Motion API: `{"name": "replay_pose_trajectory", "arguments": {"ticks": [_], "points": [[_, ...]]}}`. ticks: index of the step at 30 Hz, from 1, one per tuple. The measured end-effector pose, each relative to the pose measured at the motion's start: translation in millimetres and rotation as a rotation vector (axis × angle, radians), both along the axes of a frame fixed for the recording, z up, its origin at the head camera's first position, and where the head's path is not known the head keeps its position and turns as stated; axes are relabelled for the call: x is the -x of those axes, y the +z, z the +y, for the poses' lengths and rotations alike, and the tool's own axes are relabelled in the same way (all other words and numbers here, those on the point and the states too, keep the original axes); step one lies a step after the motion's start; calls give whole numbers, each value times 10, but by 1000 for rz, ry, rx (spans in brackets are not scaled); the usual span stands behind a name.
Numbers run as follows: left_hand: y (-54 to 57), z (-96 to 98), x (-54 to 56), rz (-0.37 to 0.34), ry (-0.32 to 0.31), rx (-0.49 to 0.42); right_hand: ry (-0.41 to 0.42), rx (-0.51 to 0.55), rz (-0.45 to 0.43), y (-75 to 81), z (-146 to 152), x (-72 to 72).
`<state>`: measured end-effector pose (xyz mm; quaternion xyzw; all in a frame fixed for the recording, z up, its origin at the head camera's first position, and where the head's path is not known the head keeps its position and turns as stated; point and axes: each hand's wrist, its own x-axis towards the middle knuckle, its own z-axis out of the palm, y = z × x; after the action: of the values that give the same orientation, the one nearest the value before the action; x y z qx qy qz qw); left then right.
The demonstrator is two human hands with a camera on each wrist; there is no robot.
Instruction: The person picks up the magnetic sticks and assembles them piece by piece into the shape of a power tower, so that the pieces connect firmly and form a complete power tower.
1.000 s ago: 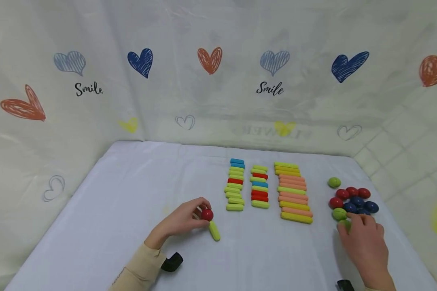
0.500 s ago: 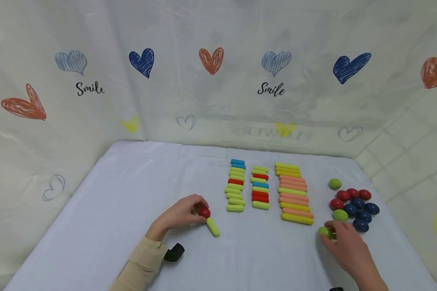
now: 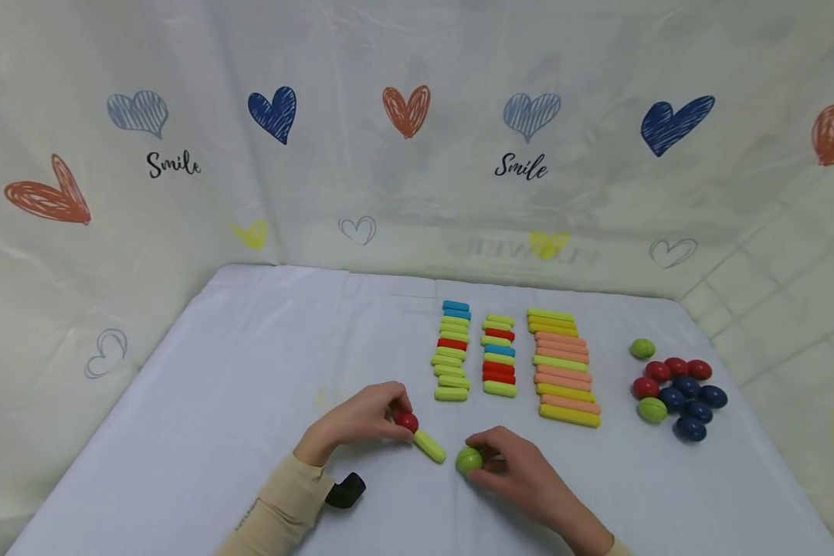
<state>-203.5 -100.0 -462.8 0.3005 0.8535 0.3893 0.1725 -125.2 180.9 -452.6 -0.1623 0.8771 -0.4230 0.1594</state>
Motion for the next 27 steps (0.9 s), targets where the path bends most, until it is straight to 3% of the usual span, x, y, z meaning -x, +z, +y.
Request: {"name": "replay_pose_trajectory", "arguments": {"ticks": [5,15,22,27], "points": [[13,42,-40,18,-3,9,29,20,5,-39,-128,25],[-8,43,-14,26,-12,15,-30,38,54,-74,-163,45],[-6,3,5,44,100,51,-12,11,16,-29,-178,50],[-6,15,7,44,94,54,-13,48,52,-52,-204,41]]}}
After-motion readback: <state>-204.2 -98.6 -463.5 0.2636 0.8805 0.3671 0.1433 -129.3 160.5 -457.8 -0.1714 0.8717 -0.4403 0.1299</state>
